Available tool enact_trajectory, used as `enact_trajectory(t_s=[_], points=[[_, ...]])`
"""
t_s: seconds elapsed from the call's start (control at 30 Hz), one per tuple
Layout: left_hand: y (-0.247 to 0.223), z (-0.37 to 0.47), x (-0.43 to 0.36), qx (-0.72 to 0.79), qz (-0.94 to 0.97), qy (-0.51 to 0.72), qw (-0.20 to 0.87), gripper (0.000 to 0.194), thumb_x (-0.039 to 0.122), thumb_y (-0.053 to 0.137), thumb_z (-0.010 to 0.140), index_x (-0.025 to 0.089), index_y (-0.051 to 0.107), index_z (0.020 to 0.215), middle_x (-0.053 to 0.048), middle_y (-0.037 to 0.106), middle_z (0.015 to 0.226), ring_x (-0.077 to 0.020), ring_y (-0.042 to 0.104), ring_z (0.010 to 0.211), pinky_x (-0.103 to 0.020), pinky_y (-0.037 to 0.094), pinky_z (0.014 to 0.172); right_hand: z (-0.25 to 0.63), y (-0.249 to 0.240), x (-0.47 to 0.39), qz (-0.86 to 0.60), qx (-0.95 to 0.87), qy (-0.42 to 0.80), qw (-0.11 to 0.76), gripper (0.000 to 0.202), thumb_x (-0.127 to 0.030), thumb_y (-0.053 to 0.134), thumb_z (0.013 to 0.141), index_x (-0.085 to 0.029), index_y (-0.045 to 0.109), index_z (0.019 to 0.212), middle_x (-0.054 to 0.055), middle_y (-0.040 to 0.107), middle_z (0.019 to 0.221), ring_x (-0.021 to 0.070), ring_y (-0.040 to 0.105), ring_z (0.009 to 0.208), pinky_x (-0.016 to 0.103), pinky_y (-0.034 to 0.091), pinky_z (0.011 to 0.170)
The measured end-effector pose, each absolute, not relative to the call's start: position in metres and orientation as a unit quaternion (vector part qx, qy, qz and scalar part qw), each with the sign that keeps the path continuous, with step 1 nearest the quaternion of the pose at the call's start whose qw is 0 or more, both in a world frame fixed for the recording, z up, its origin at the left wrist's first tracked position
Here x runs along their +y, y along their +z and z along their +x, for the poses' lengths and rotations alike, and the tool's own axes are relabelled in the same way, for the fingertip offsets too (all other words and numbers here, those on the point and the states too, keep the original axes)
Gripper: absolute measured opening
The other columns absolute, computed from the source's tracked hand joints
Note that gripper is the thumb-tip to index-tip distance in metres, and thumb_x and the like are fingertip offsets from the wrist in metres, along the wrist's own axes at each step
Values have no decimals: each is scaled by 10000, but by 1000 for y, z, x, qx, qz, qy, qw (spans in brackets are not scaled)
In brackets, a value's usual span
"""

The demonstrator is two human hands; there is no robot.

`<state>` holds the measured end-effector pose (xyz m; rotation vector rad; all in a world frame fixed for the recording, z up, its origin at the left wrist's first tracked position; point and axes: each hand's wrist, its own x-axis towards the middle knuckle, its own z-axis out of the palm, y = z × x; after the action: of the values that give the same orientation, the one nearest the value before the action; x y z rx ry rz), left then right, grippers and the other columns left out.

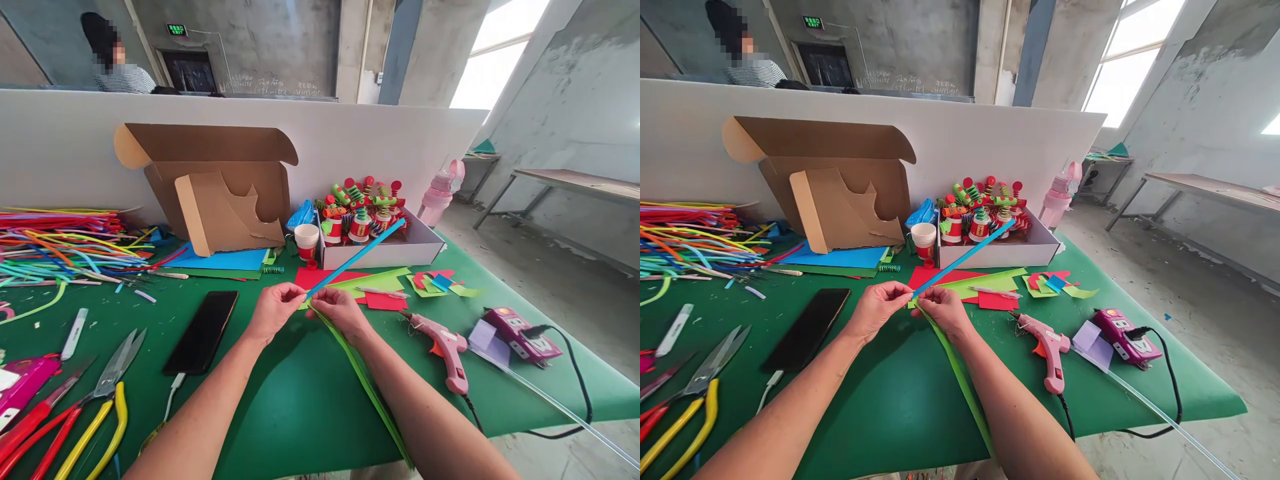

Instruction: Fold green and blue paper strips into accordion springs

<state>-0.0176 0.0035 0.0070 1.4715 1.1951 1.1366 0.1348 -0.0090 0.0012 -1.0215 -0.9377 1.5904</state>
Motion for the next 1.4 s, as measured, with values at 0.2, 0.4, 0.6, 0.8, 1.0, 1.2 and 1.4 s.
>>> enact_trajectory(t_s=[0.2,0.4,0.6,0.8,1.0,1.2,1.4], points=[[10,-19,3,468,558,459,509,279,416,763,599,158,693,680,-13,642,628,-122,548,597,-242,459,584,140,3,-9,-394,-371,697,470,335,-344,874,470,-156,647,626,-40,630,598,107,637,545,224,478,604],[11,-22,4,457,568,433,530,240,383,745,598,162,678,664,-8,644,632,-122,547,586,-255,460,600,140,2,-12,-395,-399,703,436,412,-445,856,522,-158,608,682,-3,677,649,132,659,523,256,515,581],[11,-22,5,461,580,437,510,253,401,736,618,162,678,678,-11,646,629,-127,555,589,-253,457,590,137,3,-11,-392,-377,688,480,460,-425,866,521,-206,590,817,-40,680,675,111,618,458,273,534,548],[7,-19,6,451,578,441,518,244,394,725,625,164,666,682,-11,632,651,-117,529,587,-251,438,586,137,1,-7,-434,-371,645,508,409,-434,875,472,-186,643,699,-23,655,618,123,617,519,282,529,595],[9,-17,5,422,546,440,574,251,342,756,586,170,611,698,17,589,648,-107,526,593,-253,454,599,135,-2,-5,-440,-415,592,532,290,-410,849,506,-207,680,626,-7,668,630,148,603,604,316,532,684],[10,-22,6,395,488,444,640,239,348,762,618,158,640,695,4,612,646,-118,568,613,-275,478,652,137,1,-5,-433,-444,571,538,242,-382,825,557,-215,667,637,-12,648,653,152,596,636,313,521,696],[6,-25,8,407,457,414,674,303,370,821,584,131,685,711,-13,644,636,-112,582,590,-259,480,634,139,4,-6,-435,-514,529,517,176,-324,760,601,-207,641,653,-28,615,610,140,572,598,284,487,635]])
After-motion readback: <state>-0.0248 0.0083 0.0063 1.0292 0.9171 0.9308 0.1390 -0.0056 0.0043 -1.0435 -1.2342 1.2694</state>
